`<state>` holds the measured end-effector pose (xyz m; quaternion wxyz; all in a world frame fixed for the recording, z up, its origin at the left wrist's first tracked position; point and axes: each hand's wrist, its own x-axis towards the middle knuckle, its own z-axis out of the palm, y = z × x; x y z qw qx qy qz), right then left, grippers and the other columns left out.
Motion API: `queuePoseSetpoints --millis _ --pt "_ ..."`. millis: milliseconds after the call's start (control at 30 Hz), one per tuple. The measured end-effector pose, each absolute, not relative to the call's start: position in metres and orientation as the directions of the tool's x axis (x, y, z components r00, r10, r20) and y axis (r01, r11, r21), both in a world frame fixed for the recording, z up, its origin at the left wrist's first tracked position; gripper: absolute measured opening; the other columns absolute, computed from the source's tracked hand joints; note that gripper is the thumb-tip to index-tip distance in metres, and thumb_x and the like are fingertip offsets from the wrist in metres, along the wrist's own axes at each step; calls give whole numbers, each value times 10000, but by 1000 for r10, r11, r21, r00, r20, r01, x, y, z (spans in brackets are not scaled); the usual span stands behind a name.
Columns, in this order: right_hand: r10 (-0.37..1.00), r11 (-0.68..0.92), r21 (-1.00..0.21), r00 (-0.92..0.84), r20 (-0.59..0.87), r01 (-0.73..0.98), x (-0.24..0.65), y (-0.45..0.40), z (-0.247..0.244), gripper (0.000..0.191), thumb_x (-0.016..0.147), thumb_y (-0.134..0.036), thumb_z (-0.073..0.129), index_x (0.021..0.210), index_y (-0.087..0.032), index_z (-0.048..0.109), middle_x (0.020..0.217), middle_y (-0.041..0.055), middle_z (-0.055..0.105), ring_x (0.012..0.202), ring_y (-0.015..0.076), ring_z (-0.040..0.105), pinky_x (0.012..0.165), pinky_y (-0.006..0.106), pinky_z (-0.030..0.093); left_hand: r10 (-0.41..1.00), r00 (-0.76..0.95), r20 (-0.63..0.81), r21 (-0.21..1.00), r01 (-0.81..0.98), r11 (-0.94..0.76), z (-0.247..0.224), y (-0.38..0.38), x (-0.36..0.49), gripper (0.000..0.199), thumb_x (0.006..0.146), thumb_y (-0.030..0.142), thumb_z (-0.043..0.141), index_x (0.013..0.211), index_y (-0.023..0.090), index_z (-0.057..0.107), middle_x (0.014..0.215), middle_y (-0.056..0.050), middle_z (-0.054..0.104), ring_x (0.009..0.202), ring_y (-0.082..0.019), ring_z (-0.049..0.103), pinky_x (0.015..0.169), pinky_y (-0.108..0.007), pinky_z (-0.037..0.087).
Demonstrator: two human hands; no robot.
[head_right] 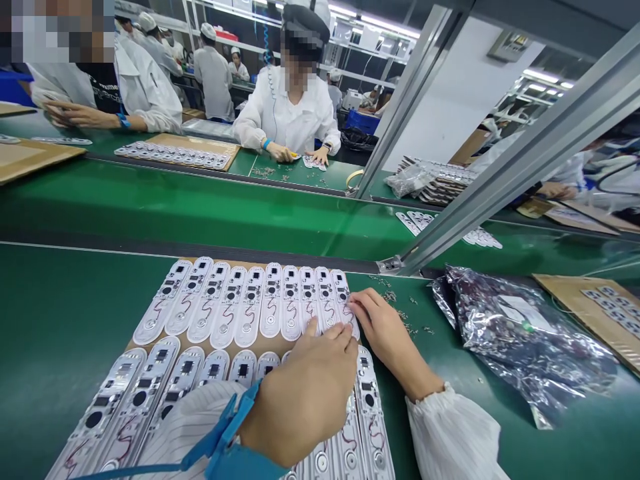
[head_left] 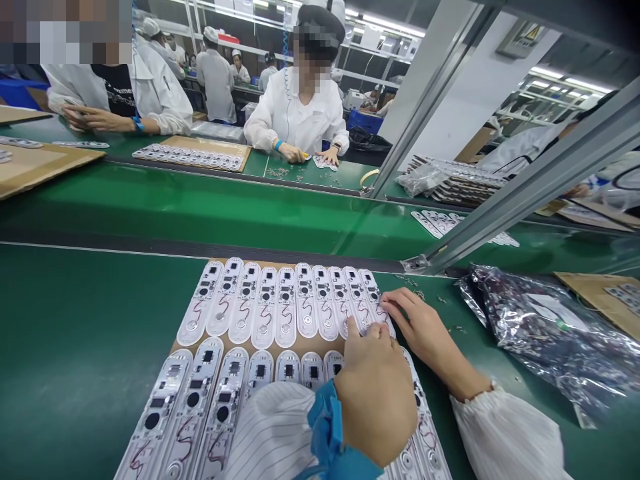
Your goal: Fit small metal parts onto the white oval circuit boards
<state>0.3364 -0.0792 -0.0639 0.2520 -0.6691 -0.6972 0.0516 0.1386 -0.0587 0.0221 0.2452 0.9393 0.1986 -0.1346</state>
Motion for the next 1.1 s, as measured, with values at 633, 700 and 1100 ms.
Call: queuePoseSetpoints --millis 633,700,1100 --pt "850 -75 -399 268 454 914 365 -115 -25 324 969 -509 450 1005 -240 627 949 75 673 827 231 630 721 358 497 324 889 -324 431 444 -786 12 -60 141 616 937 217 421 1512 36 295 1596 -157 244 1494 -281 223 1233 -558 108" --pt "778 -222 -363 389 494 905 386 -141 -19 384 944 -575 449 959 -241 637 919 85 686 766 241 620 688 378 487 318 882 -348 422 450 -787 11 -58 141 596 955 193 369 1524 49 266 1606 -140 212 1503 -257 198 1235 -551 103" --pt "778 -380 -371 509 368 848 429 -226 -60 444 909 -624 461 874 -232 669 809 67 691 644 226 639 600 366 508 262 853 -451 421 462 -780 31 -45 144 678 892 146 452 1538 106 249 1601 -119 170 1504 -254 165 1224 -556 123"
